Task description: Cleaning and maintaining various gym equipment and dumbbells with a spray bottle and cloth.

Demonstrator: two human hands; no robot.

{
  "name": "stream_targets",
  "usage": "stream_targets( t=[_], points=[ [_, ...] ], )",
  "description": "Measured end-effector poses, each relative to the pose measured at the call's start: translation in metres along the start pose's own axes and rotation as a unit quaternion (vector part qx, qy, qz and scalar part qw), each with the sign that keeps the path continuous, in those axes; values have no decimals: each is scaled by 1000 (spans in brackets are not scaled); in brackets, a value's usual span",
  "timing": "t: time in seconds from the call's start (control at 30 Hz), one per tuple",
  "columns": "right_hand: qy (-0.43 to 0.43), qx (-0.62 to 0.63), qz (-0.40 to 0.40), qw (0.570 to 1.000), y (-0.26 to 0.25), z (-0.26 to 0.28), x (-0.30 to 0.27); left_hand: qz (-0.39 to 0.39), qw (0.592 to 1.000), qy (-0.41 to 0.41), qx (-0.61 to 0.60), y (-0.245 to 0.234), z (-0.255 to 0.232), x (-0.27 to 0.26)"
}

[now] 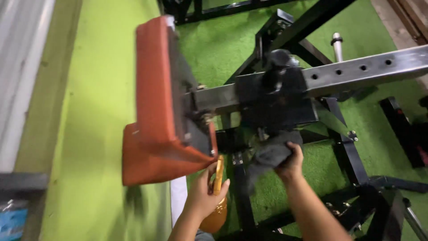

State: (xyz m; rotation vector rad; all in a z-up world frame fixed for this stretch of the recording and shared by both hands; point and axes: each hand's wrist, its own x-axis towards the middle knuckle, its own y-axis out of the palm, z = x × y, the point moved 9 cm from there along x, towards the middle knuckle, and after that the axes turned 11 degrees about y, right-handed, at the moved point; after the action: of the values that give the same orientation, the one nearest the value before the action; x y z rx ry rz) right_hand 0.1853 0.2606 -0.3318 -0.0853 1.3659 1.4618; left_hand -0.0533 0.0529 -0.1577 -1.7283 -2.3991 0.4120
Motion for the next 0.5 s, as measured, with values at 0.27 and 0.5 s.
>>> stream_targets(
  t=[0.27, 0.5],
  points=[
    [-110, 15, 52, 992, 28, -74, 88, -5, 999, 2, 33, 3, -6, 4],
    [-102, -252, -36, 962, -30, -73, 129, -20, 997, -31, 65, 6, 12, 9]
  ],
)
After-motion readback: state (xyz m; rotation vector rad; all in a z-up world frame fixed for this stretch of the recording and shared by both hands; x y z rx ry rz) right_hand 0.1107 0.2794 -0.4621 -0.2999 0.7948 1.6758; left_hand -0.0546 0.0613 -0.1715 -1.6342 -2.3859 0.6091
